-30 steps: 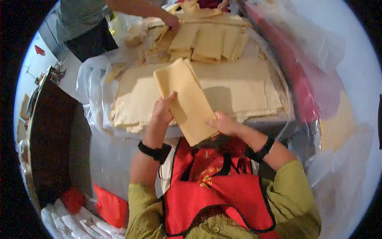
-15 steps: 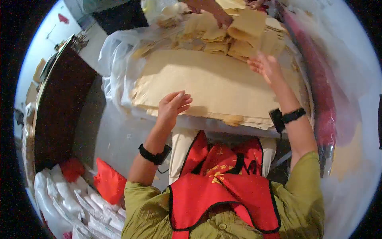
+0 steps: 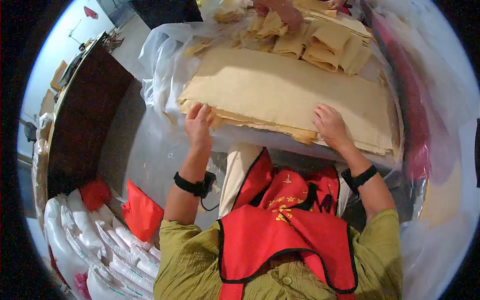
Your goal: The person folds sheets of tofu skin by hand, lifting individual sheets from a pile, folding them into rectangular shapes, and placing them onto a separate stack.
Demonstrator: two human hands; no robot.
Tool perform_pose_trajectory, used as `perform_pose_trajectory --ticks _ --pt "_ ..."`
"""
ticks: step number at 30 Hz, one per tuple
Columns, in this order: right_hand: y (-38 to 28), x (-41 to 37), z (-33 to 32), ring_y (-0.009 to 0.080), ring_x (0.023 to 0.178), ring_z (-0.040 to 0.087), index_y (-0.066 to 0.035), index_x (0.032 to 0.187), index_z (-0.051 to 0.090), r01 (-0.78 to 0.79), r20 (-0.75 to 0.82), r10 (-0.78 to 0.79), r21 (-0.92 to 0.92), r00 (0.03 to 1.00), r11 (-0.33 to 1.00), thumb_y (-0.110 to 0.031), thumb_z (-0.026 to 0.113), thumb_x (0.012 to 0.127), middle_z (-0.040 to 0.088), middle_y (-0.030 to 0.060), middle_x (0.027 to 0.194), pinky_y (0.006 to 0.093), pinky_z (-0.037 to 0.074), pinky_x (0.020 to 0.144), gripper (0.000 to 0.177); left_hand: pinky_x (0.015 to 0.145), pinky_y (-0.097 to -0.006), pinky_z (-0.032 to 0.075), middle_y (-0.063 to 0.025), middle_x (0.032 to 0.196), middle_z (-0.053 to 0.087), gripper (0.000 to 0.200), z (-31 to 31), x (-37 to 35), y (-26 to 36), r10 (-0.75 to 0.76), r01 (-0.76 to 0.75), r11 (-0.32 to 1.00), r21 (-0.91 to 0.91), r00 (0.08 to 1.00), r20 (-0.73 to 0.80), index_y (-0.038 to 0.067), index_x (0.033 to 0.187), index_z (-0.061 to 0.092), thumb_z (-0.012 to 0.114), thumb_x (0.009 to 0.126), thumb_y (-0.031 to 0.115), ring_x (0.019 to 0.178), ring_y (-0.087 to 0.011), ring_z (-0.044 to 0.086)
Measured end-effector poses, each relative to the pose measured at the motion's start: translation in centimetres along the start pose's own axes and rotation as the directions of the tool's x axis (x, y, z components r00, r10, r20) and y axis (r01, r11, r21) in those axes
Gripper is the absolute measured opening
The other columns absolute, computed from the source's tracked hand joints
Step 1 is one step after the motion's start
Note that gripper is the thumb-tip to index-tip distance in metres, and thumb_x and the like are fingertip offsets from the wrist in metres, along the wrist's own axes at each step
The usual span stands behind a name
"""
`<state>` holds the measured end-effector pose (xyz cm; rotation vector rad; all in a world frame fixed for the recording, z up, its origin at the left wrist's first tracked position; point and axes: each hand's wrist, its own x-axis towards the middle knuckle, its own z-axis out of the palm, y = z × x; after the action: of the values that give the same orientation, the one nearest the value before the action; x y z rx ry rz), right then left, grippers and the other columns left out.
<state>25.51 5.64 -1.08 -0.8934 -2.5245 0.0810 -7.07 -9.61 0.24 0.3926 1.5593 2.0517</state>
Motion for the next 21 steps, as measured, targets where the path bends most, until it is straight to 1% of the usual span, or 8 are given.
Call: perform_pose_trajectory --ticks 5,8,11,14,16,17,19,21 --pt "-0.1 -0.3 0.5 0.0305 0.107 0.046 -0.003 0.103 0.054 -0.019 -0.025 0.019 0.020 1.000 1.000 -0.021 0.056 0.074 0.050 0.0145 0.115 0.0403 0.036 0.091 0.033 0.054 -0.0232 0.039 0.0003 0.066 0.055 0.015 -1.6 4.5 -1.0 0.238 -0.263 0.884 0.387 0.965 0.113 -0.002 0.077 0.061 0.062 0.076 0.013 0.058 -0.0082 0.047" --pt "-0.3 -0.3 0.3 0.0305 0.108 0.046 -0.003 0.103 0.054 -0.028 0.002 0.028 0.012 1.000 1.000 -0.021 0.055 0.075 0.049 0.0145 0.116 0.0405 0.036 0.091 0.032 0.049 -0.0242 0.035 0.0019 0.060 0.051 0.020 1.2 5.5 0.4 0.172 -0.188 0.690 0.699 0.981 0.093 -0.002 0.064 0.058 0.064 0.074 0.014 0.054 -0.0071 0.042" --pt "0.7 -0.3 1.2 0.0311 0.105 0.047 -0.003 0.101 0.054 0.076 -0.010 -0.077 -0.067 0.997 0.995 -0.016 0.055 0.075 0.050 0.0172 0.113 0.0380 0.037 0.090 0.030 0.047 -0.0252 0.036 0.0018 0.061 0.052 0.023 4.9 4.1 -0.9 0.163 -0.187 0.960 0.206 0.978 0.129 -0.004 0.066 0.057 0.065 0.074 0.016 0.053 -0.0072 0.043" --pt "-0.1 -0.5 1.2 0.0311 0.103 0.050 -0.003 0.099 0.056 0.037 -0.109 -0.042 -0.040 0.993 0.999 -0.021 0.053 0.075 0.054 0.0159 0.108 0.0410 0.040 0.088 0.030 0.051 -0.0271 0.041 -0.0031 0.068 0.059 0.015 8.2 2.0 -2.0 0.332 -0.345 0.939 0.014 0.914 0.234 -0.004 0.084 0.061 0.056 0.079 0.009 0.056 -0.0121 0.050" --pt "-0.1 -0.1 0.8 0.0317 0.098 0.052 -0.003 0.094 0.056 0.092 -0.070 -0.099 -0.096 0.993 0.991 -0.020 0.053 0.073 0.055 0.0169 0.103 0.0409 0.043 0.083 0.027 0.065 -0.0305 0.047 -0.0126 0.090 0.063 0.026 9.8 -1.0 -3.0 0.591 -0.689 0.673 0.269 0.719 0.364 0.002 0.103 0.058 0.047 0.080 -0.001 0.077 -0.0224 0.060" --pt "-0.2 0.2 0.6 0.0320 0.096 0.053 -0.003 0.092 0.056 0.127 -0.046 -0.133 -0.118 0.990 0.985 -0.019 0.054 0.072 0.056 0.0174 0.101 0.0409 0.044 0.081 0.026 0.081 -0.0336 0.045 -0.0162 0.108 0.056 0.041 10.5 -2.2 -4.2 0.651 -0.780 0.602 0.173 0.604 0.460 0.008 0.112 0.054 0.047 0.074 -0.006 0.098 -0.0288 0.056" --pt "0.1 0.5 1.0 0.0330 0.087 0.055 -0.002 0.090 0.056 0.073 -0.023 -0.074 -0.049 0.997 0.996 -0.015 0.053 0.072 0.057 0.0178 0.094 0.0397 0.046 0.074 0.022 0.093 -0.0372 0.036 -0.0172 0.118 0.049 0.052 12.0 -6.2 -2.9 0.548 -0.897 0.379 0.229 0.417 0.725 0.008 0.114 0.052 0.048 0.065 -0.010 0.112 -0.0341 0.044" --pt "1.2 0.2 2.6 0.0335 0.086 0.054 -0.001 0.096 0.055 0.060 0.028 -0.059 -0.052 0.998 0.997 -0.012 0.054 0.074 0.056 0.0165 0.091 0.0381 0.045 0.075 0.025 0.096 -0.0507 0.028 -0.0129 0.122 0.045 0.047 13.3 -7.5 -4.4 0.368 -0.913 0.214 0.347 0.405 0.837 0.012 0.114 0.051 0.052 0.069 0.001 0.117 -0.0350 0.037"
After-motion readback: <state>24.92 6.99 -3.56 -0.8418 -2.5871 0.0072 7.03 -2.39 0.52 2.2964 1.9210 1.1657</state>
